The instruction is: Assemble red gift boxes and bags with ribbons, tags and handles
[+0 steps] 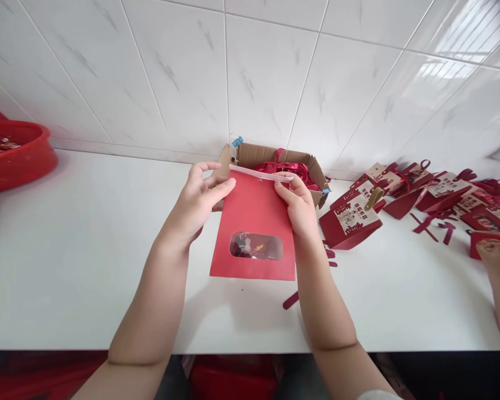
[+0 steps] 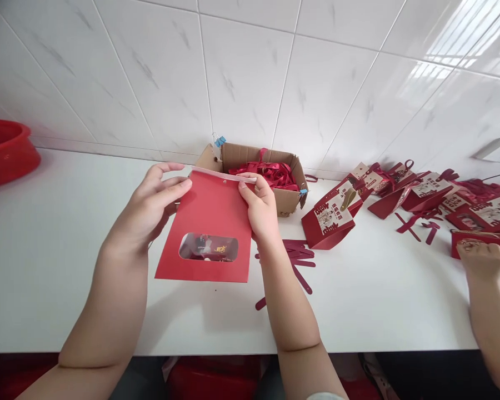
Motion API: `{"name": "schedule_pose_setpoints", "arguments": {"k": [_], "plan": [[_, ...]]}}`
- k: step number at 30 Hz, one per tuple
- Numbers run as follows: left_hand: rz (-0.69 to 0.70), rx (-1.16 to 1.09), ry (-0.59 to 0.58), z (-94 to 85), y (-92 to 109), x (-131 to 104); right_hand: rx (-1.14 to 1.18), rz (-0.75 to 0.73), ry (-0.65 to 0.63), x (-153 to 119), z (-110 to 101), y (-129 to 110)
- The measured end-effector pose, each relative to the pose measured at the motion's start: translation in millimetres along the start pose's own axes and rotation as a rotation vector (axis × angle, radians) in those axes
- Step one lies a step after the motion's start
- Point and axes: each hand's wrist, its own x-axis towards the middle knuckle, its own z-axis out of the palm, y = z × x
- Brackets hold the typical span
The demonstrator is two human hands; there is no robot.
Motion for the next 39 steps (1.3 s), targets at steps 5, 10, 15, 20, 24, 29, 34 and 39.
{"name": "schedule_pose_setpoints", "arguments": {"k": [5,10,15,20,24,29,34,39], "plan": [[0.002,0.055,-0.044,0.2,4,-5,-0.062,0.042,-0.011,4,-10,-2],[-0.013,0.060,-0.101,3.7,5,-2,-0.116,0.051,-0.029,7,-19,0],[-0.006,0.074,-0.137,4.2,5,-3,-0.132,0.019,-0.026,-2,-17,-8],[0.036,0.027,-0.163,1.3,3,-3,-0.109,0.005,-0.035,-15,-11,-18],[0.065,0.048,-0.244,-1.2,-7,5,-0.117,-0.020,-0.008,-9,-12,-9],[0.115,0.181,-0.173,7.1,-28,21,-0.081,-0.013,0.112,16,-16,16],[0.193,0.405,-0.168,7.5,-32,20,-0.038,-0.075,0.100,24,-15,28],[0.246,0.630,-0.355,-7.7,-22,6,-0.134,-0.238,-0.017,21,-13,28]]}}
